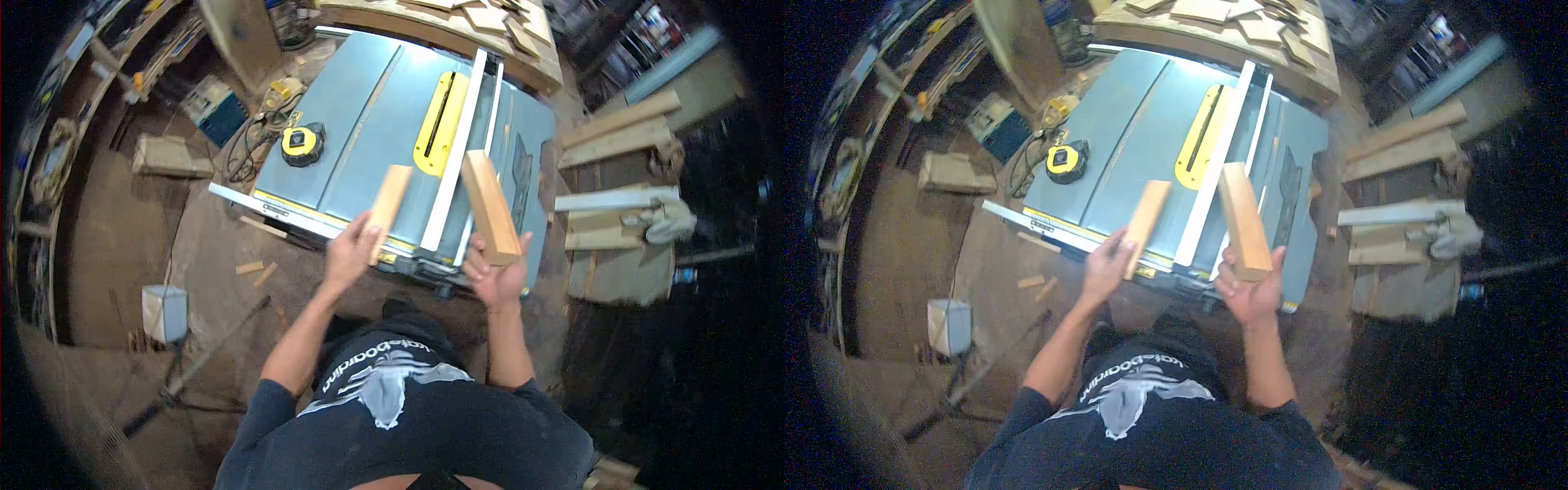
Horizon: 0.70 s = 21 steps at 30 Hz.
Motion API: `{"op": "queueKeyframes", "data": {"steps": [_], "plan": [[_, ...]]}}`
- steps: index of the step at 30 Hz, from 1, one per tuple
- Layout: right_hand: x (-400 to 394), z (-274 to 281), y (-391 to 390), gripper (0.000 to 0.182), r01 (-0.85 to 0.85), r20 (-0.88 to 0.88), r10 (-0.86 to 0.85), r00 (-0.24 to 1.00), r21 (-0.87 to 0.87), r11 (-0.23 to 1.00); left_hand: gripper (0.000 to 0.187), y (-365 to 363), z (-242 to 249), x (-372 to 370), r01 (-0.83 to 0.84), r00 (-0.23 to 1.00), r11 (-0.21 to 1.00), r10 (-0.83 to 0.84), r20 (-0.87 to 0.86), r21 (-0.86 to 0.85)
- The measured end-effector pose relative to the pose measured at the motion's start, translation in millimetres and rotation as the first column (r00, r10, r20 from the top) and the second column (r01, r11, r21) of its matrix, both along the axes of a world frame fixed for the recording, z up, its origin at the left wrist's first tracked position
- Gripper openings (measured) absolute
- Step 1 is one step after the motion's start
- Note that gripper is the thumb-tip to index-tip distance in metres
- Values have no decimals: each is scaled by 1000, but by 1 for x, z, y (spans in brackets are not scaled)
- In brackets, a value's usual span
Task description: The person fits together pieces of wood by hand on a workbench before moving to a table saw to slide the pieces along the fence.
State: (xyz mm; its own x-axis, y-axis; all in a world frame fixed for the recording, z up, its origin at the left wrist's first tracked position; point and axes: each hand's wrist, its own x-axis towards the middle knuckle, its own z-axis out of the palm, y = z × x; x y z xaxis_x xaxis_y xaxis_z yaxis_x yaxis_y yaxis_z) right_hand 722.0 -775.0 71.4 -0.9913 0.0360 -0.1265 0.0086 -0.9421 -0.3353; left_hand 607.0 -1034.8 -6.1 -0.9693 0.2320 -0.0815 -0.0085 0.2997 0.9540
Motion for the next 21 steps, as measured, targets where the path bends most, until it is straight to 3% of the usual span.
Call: {"op": "queueKeyframes", "data": {"steps": [1, 4, 6, 7, 9, 10, 13, 14, 15, 17, 19, 21], "plan": [[5, -2, -13, 69, 94, -22, -93, 995, 72, 993, 54, 8, 5, -3, 83, 995, 996, -81, -50, 35], [21, -6, -37, 67, 257, 6, -269, 963, 272, 927, 52, 32, 23, -15, 242, 963, 969, -246, 113, 52], [24, 0, -49, 56, 321, 79, -394, 916, 445, 836, 49, 43, 16, -23, 289, 955, 957, -291, -57, -32], [28, 1, -52, 56, 339, 81, -413, 907, 440, 832, 49, 45, 16, -24, 309, 949, 950, -310, -56, -38], [28, 0, -44, 53, 252, 221, -564, 795, 726, 639, 50, 55, 17, -31, 363, 925, 928, -370, -90, -86], [29, -1, -41, 48, 219, 249, -621, 743, 787, 577, 48, 60, 18, -34, 380, 918, 914, -392, -67, -139], [25, -19, -23, 43, 105, 283, -684, 672, 878, 466, 49, 71, 15, -45, 330, 923, 931, -353, -153, -156], [23, -24, -17, 42, 24, 290, -717, 634, 919, 393, 51, 75, 14, -46, 343, 907, 904, -390, -161, -256], [21, -29, -13, 42, 21, 292, -717, 633, 919, 394, 51, 78, 8, -48, 344, 907, 903, -390, -158, -255], [17, -41, -2, 45, -173, 321, -709, 627, 946, 275, 51, 82, -3, -56, 270, 871, 932, -344, -352, -242], [16, -45, 1, 49, -209, 327, -693, 642, 945, 252, 52, 83, 1, -61, 285, 869, 930, -353, -347, -232], [8, -51, 0, 52, -208, 196, -762, 617, 975, 83, 50, 84, 5, -65, 325, 865, 919, -384, -322, -224]]}}
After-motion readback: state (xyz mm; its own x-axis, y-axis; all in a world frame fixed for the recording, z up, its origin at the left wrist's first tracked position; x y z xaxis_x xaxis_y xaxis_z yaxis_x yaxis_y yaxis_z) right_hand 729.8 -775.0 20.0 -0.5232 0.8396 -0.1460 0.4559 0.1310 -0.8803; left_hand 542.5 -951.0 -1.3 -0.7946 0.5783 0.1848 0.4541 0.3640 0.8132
